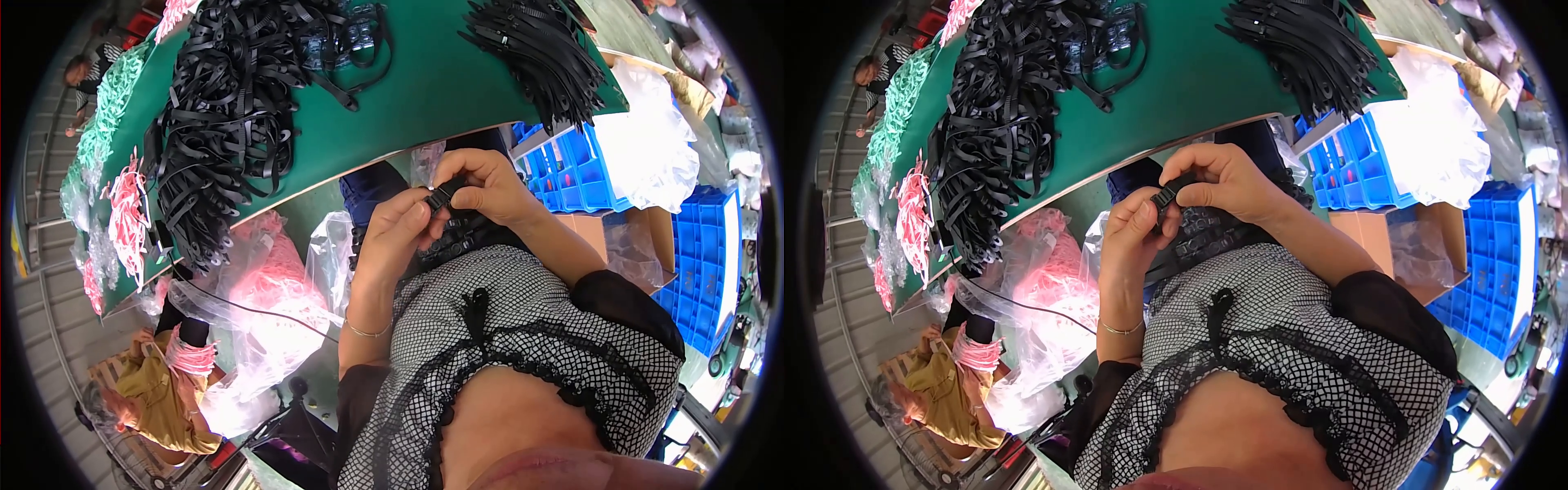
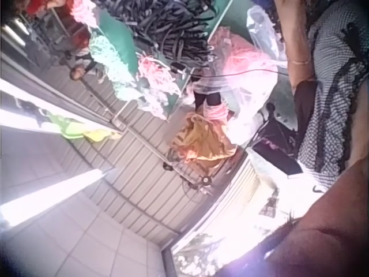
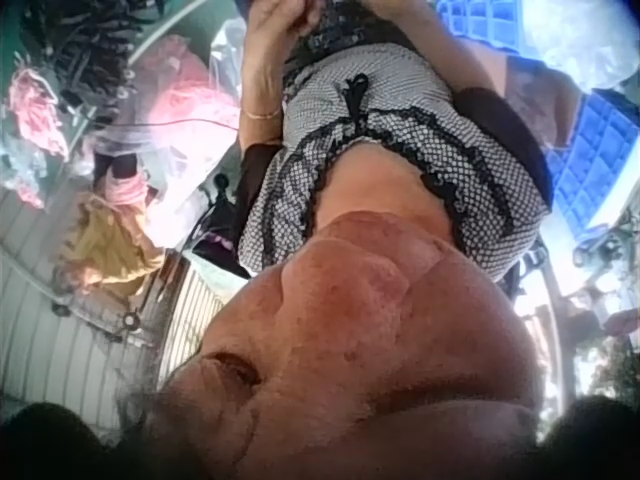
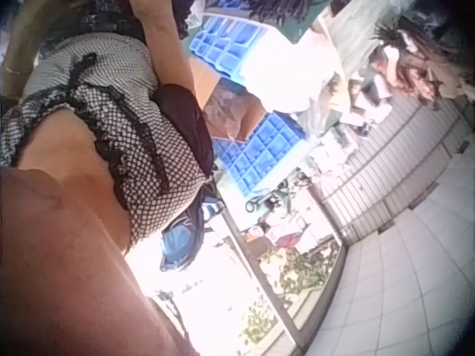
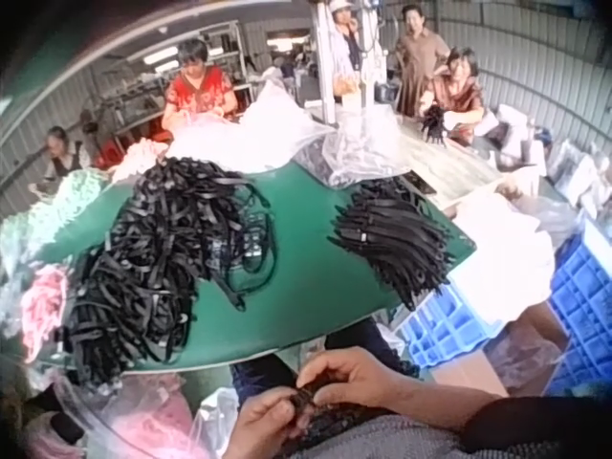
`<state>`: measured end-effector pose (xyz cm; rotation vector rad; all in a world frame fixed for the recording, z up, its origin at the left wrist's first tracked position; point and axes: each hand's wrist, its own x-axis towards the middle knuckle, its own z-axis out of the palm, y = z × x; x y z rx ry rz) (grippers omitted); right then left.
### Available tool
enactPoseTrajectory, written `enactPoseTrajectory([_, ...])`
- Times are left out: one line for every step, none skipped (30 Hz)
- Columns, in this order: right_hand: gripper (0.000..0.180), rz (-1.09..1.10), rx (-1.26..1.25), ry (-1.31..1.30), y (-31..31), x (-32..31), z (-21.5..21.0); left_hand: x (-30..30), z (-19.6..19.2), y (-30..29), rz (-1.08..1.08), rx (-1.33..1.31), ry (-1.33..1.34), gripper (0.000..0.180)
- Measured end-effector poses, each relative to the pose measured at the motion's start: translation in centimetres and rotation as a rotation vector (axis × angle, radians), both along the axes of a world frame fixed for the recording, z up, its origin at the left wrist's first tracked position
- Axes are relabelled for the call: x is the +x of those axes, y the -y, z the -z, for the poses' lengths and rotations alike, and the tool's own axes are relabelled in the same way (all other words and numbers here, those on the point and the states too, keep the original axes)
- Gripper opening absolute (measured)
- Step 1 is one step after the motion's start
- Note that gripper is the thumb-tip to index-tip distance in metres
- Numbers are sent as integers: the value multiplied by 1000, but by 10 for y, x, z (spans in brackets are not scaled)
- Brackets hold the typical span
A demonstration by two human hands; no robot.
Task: The person assembles small plastic buckles onto black straps and pink mesh components by hand.
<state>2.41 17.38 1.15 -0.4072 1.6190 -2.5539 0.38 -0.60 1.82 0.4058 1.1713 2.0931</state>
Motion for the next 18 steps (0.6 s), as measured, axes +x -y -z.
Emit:
enactPoseTrajectory([24, -50, -23, 23, 0, 1, -3, 1, -1, 2, 1, 5, -6, 27])
enactPoseTrajectory([20, -87, -43, 42, -3, 0, -6, -2, -2, 2, 28, -33, 4, 27])
enactPoseTrajectory([20, -72, -33, 32, -5, 0, -8, -5, -3, 2, 57, -69, 12, 27])
enactPoseTrajectory([21, -20, 149, -28, -7, 1, -10, -5, -6, 4, 76, -58, -1, 27])
enactPoseTrajectory([22, 36, 330, -89, -12, 0, -14, -4, -11, 7, 45, -201, -111, 25])
enactPoseTrajectory([22, 58, 343, -103, -16, 1, -21, -4, -15, 12, 8, -337, -224, 25])
enactPoseTrajectory([22, 89, 580, -194, -21, 4, -31, -6, -12, 22, 64, -426, -239, 24])
enactPoseTrajectory([23, 129, 824, -273, -28, 7, -35, -7, -16, 26, 110, -489, -222, 23])
enactPoseTrajectory([22, 141, 808, -259, -32, 12, -41, -7, -19, 33, 133, -512, -217, 23])
enactPoseTrajectory([22, 170, 822, -263, -36, 17, -44, -6, -19, 38, 156, -537, -210, 23])
enactPoseTrajectory([21, 162, 802, -233, -37, 20, -45, -3, -18, 46, 167, -532, -227, 23])
enactPoseTrajectory([20, 155, 784, -195, -40, 24, -45, 0, -11, 52, 199, -570, -221, 23])
enactPoseTrajectory([21, 172, 805, -152, -44, 27, -45, 0, -7, 53, 229, -610, -213, 23])
enactPoseTrajectory([21, 167, 798, -139, -44, 30, -45, 4, -8, 54, 233, -617, -199, 23])
enactPoseTrajectory([21, 240, 779, -262, -47, 29, -45, 5, -11, 52, 170, -570, -211, 23])
enactPoseTrajectory([21, 312, 755, -384, -48, 29, -47, 7, -12, 50, 102, -527, -221, 24])
enactPoseTrajectory([24, 285, 720, -340, -46, 30, -55, 5, -7, 51, 143, -472, -222, 27])
enactPoseTrajectory([24, 270, 705, -344, -43, 26, -58, 5, -10, 45, 126, -485, -216, 27])
